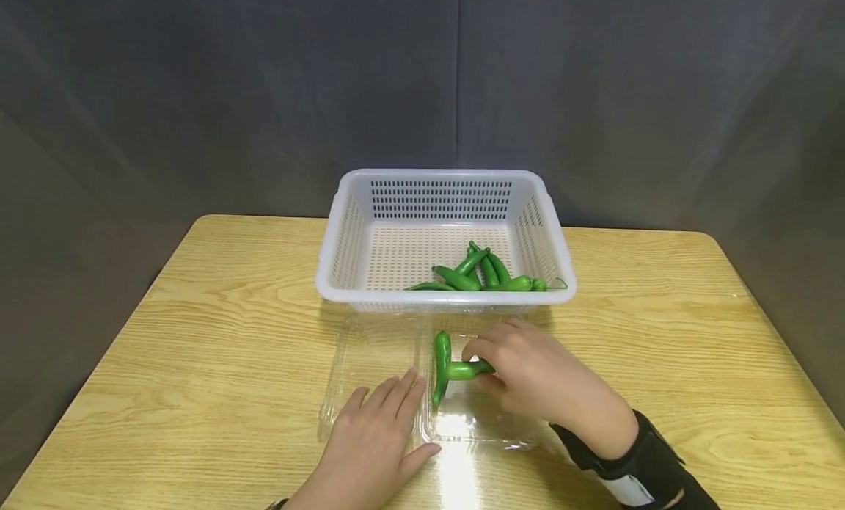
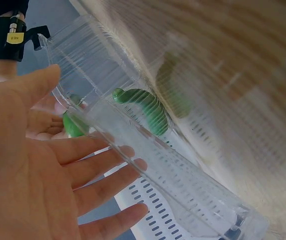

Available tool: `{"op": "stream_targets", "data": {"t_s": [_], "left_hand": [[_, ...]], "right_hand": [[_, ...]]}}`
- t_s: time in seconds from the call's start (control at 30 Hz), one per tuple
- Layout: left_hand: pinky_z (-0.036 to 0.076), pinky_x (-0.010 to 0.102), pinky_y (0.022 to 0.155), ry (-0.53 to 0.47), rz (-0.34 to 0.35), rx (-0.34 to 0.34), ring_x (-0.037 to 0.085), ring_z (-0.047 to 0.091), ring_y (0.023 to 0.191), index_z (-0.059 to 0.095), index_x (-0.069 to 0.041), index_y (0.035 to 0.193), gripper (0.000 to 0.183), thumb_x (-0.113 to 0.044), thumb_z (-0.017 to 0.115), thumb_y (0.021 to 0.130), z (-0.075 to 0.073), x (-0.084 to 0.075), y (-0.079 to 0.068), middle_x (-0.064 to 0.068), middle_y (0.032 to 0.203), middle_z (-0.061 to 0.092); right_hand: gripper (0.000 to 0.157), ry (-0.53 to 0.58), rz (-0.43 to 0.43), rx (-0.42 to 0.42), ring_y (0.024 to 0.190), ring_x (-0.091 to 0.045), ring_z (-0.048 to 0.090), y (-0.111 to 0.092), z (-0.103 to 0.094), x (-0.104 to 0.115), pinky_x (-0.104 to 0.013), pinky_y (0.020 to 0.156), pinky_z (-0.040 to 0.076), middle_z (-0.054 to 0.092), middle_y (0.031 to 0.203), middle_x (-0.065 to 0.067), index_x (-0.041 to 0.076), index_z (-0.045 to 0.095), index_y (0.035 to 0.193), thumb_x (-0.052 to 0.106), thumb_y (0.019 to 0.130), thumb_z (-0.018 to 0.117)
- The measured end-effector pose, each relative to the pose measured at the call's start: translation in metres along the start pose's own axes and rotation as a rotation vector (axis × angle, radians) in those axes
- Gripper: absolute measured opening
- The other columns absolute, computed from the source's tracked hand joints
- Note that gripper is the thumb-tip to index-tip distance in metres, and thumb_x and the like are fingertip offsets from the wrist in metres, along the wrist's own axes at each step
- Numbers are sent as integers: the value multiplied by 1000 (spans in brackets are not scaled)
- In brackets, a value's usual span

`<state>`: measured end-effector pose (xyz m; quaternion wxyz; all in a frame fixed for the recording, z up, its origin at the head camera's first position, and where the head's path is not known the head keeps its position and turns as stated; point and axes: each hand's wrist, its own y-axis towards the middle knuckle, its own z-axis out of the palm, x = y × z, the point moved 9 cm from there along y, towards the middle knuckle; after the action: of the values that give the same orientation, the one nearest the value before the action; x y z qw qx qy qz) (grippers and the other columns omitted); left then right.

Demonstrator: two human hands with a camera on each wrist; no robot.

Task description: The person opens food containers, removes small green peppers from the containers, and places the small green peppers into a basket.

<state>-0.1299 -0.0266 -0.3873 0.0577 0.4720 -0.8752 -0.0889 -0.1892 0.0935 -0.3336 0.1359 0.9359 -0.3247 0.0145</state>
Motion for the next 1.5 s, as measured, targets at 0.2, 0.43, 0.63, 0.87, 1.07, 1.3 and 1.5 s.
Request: {"op": "stream_targets", "data": {"t_s": [0.2, 0.43, 0.63, 0.87, 1.07, 1.3, 1.5], "left_hand": [[54, 47, 90, -3, -3, -5, 23, 59, 119, 56, -4, 138, 73, -60, 60, 91, 0, 0, 0, 10, 140, 57], [54, 47, 90, -3, -4, -6, 24, 59, 119, 56, -3, 138, 74, -60, 60, 91, -1, 0, -1, 10, 140, 57], [54, 48, 90, -12, 7, 5, 25, 60, 118, 56, -3, 137, 73, -59, 59, 92, 0, -1, 0, 11, 141, 56], [55, 49, 89, -20, 9, 7, 25, 61, 117, 56, -2, 137, 73, -59, 58, 92, 0, 0, -1, 12, 140, 56], [55, 48, 89, -13, 11, -7, 25, 61, 117, 56, -2, 138, 74, -60, 58, 91, 0, 0, -1, 12, 140, 56], [55, 48, 89, -17, 15, -7, 25, 61, 117, 56, -2, 138, 73, -60, 57, 92, 0, -1, -1, 12, 141, 56], [55, 47, 89, -12, 13, -12, 24, 61, 116, 56, -2, 137, 73, -60, 57, 92, 0, -1, -1, 11, 140, 57]], "right_hand": [[30, 2, -23, -90, 87, -17, 63, 0, -14, 0, -37, 84, 53, 66, 91, 3, 11, 70, 98, 10, 72, 86], [28, -14, -88, -205, 93, -20, 64, 1, -28, 3, -38, 92, 50, 68, 96, 2, 10, 72, 104, 14, 78, 83], [30, -27, -114, -359, 93, -23, 65, -1, -45, 2, -40, 89, 52, 70, 101, -3, 5, 71, 110, 13, 82, 78], [32, -65, -38, -466, 92, -28, 65, -4, -57, -5, -42, 81, 52, 71, 100, -9, 2, 70, 114, 13, 84, 74], [32, -63, -22, -519, 89, -28, 65, -5, -60, -10, -43, 79, 53, 72, 99, -10, 2, 70, 114, 8, 83, 76], [34, -48, 1, -551, 87, -27, 65, -5, -61, -16, -44, 78, 53, 73, 96, -9, 3, 71, 111, 7, 79, 80], [31, -41, 36, -557, 87, -27, 65, -6, -60, -23, -44, 78, 52, 72, 94, -9, 3, 71, 109, 6, 80, 80]]}}
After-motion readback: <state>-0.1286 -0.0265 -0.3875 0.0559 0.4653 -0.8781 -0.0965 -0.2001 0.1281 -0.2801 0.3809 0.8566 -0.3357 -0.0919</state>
